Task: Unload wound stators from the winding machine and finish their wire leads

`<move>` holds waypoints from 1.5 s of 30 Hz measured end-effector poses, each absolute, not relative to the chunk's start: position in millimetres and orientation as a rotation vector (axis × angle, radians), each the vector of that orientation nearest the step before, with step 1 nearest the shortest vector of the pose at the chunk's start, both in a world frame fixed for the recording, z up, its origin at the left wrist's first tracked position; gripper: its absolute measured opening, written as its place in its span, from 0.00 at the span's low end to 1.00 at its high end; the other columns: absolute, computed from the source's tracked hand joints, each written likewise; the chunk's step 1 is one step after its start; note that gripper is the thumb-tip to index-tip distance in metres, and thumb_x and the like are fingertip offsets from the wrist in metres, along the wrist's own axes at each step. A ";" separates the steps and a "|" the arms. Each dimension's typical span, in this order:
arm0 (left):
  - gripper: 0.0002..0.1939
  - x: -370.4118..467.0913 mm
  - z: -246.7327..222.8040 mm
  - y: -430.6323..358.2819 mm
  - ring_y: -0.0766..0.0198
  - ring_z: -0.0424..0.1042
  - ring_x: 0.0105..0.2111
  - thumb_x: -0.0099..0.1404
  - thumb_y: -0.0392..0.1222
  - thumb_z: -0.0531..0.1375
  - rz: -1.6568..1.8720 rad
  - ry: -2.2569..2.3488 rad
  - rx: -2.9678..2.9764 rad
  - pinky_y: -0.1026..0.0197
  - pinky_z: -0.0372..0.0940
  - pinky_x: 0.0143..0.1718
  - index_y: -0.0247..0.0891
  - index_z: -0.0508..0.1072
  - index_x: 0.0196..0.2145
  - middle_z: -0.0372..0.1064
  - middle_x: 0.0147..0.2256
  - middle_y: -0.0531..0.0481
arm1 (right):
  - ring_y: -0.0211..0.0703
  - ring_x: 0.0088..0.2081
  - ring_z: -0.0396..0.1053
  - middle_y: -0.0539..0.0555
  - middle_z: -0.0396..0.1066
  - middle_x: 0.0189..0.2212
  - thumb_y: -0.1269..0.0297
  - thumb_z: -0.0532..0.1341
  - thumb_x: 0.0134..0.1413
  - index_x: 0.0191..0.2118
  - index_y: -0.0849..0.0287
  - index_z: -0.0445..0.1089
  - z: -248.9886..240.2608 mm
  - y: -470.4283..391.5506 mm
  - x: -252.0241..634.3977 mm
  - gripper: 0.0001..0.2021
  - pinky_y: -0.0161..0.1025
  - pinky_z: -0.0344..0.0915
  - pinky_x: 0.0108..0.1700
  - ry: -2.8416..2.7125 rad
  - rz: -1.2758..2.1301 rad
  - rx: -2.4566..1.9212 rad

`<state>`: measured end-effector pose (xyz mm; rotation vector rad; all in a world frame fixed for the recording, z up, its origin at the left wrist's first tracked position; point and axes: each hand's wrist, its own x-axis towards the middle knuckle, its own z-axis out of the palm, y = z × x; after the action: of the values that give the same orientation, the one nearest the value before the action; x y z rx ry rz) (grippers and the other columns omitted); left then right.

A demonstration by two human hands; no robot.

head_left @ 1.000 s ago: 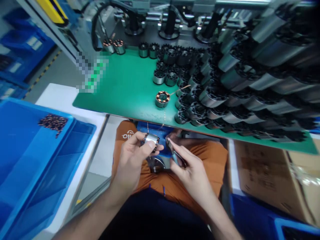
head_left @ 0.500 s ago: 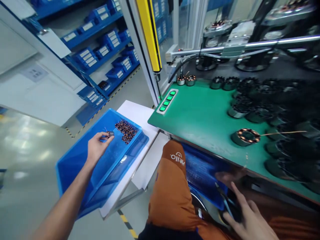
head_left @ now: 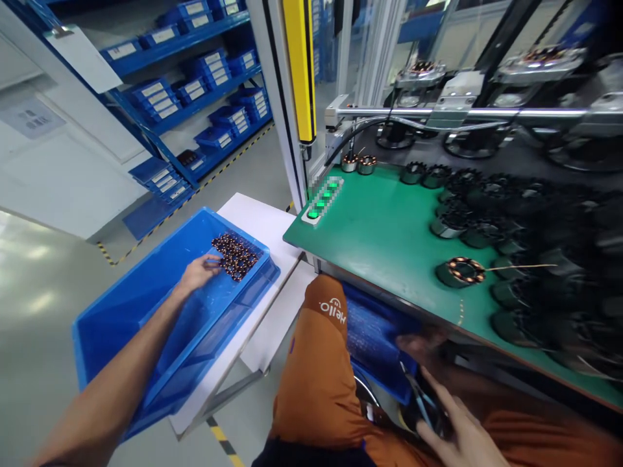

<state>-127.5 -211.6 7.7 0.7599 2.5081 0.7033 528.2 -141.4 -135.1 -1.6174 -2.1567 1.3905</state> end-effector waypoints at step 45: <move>0.19 276.0 116.8 -156.5 0.68 0.77 0.37 0.70 0.38 0.80 1.398 1.398 2.105 0.63 0.72 0.33 0.43 0.72 0.33 0.74 0.40 0.55 | 0.45 0.71 0.75 0.43 0.75 0.74 0.75 0.61 0.69 0.77 0.27 0.70 80.5 -190.0 504.3 0.39 0.44 0.74 0.72 -1.633 1.318 -1.177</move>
<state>276.0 -156.5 116.8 2.1053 1.3985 1.3983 504.3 -190.0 80.5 -1.1770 -1.6326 1.3176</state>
